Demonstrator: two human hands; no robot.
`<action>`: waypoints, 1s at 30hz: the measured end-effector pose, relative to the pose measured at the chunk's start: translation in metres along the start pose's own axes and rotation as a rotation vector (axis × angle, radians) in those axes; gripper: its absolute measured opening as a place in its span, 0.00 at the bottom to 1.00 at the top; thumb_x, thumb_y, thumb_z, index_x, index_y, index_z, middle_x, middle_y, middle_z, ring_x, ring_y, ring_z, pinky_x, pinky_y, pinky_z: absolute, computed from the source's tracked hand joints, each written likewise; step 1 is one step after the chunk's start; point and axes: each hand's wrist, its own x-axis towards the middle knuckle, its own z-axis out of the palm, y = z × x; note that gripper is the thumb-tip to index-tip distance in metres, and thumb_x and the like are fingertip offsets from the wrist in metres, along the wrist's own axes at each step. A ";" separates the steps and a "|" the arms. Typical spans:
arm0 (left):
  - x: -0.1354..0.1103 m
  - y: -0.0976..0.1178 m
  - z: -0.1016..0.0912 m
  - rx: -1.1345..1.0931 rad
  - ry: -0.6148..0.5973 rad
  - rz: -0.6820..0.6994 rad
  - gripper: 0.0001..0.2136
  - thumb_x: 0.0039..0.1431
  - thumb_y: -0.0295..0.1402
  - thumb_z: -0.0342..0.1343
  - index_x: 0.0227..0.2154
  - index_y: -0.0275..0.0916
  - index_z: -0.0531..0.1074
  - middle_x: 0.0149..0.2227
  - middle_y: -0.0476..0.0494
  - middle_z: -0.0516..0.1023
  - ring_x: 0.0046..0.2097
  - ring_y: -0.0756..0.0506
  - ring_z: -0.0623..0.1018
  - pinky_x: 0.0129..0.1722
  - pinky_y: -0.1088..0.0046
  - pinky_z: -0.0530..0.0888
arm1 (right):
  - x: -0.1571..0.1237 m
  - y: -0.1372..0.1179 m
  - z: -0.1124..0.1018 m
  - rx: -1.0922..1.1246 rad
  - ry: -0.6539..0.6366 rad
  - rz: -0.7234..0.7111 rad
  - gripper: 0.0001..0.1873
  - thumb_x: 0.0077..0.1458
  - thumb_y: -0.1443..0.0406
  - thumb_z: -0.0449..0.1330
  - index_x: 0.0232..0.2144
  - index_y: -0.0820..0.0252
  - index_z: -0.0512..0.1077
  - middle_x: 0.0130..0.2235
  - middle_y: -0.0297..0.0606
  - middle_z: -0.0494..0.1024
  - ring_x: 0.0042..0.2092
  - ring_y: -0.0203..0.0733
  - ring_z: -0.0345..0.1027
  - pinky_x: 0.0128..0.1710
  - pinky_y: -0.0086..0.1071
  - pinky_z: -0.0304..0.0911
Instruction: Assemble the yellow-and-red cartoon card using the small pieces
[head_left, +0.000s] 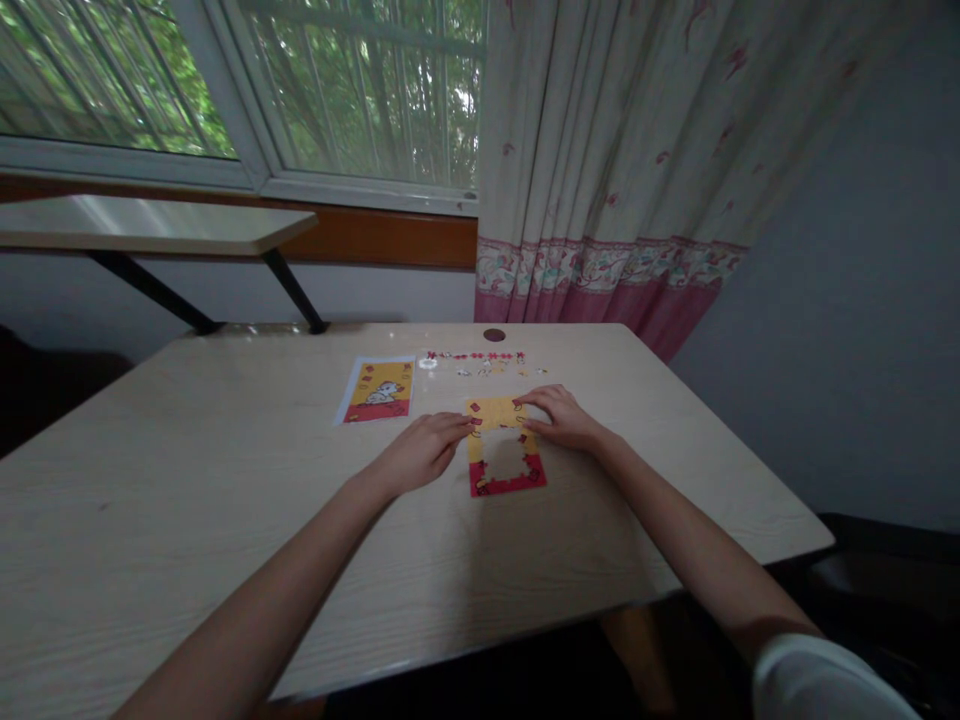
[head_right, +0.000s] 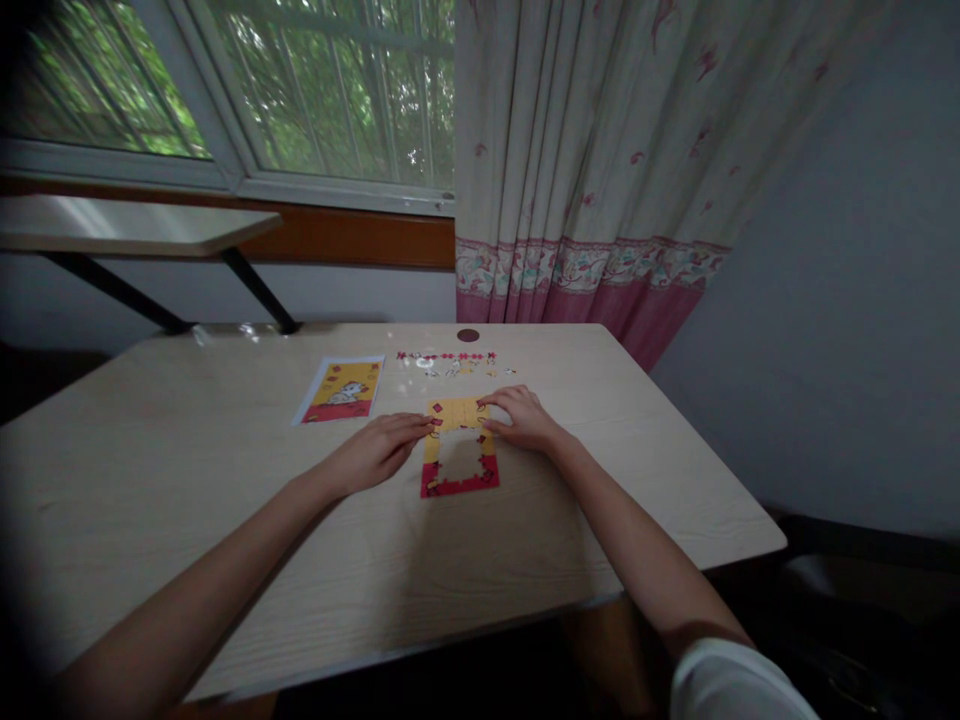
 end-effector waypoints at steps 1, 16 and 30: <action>0.000 0.000 0.000 -0.004 0.013 -0.005 0.18 0.57 0.24 0.44 0.51 0.36 0.67 0.52 0.38 0.70 0.53 0.43 0.69 0.52 0.61 0.67 | 0.001 0.002 0.000 0.000 0.023 0.003 0.21 0.55 0.54 0.54 0.49 0.56 0.68 0.48 0.42 0.71 0.50 0.46 0.59 0.51 0.40 0.52; 0.000 0.002 -0.004 -0.075 0.044 0.014 0.18 0.53 0.21 0.45 0.47 0.35 0.68 0.45 0.39 0.74 0.47 0.43 0.71 0.49 0.61 0.68 | 0.100 0.023 -0.026 -0.246 0.001 0.266 0.15 0.55 0.65 0.53 0.42 0.56 0.74 0.44 0.41 0.77 0.46 0.44 0.67 0.46 0.34 0.58; -0.001 0.005 -0.005 -0.103 0.074 0.004 0.14 0.56 0.23 0.45 0.43 0.36 0.70 0.43 0.39 0.74 0.47 0.43 0.71 0.48 0.63 0.69 | 0.198 -0.048 0.045 -0.247 -0.095 0.170 0.17 0.56 0.59 0.52 0.46 0.55 0.72 0.50 0.47 0.70 0.52 0.52 0.59 0.50 0.44 0.55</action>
